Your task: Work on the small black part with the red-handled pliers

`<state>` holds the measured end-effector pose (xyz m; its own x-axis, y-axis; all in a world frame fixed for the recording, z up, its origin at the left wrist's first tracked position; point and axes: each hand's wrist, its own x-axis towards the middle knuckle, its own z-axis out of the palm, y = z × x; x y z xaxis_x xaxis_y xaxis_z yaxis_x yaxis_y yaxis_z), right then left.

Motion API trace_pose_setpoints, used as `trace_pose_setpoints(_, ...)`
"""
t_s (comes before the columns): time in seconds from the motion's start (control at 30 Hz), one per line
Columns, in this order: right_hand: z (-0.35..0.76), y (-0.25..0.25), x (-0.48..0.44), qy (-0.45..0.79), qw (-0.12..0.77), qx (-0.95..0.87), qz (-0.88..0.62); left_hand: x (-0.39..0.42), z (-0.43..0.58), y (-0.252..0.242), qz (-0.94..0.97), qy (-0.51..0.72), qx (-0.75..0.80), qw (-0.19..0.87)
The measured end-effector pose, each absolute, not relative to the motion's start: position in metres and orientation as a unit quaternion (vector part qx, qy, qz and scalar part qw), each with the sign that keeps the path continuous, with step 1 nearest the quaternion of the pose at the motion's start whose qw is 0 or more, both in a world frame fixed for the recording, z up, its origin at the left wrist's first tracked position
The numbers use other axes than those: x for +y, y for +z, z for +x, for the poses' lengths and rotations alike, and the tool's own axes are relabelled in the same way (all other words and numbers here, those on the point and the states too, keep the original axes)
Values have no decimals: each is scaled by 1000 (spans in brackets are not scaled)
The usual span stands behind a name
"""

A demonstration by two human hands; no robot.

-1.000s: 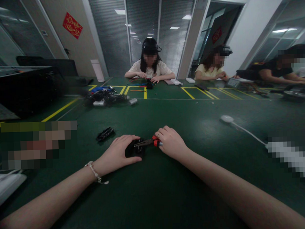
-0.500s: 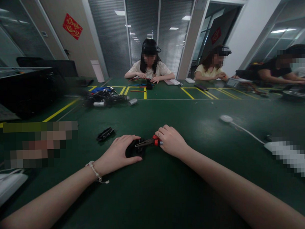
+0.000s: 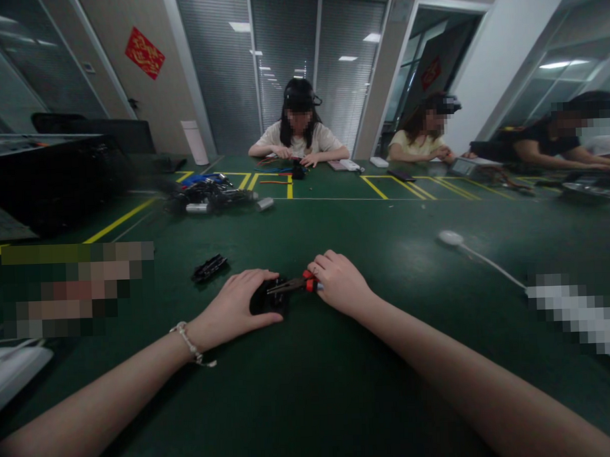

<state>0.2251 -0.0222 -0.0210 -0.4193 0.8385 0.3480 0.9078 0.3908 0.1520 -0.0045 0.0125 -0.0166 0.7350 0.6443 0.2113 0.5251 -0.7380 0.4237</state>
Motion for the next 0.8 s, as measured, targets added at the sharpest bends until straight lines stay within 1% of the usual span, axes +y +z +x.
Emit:
trace_pose_setpoints(0.5,226,-21,-23,-152,111,-828,-528,14,-5,-18,909,178,326,187)
trace_pose_setpoints(0.8,226,-22,-22,-165,108,-829,-524,13,-5,-17,913,178,323,176)
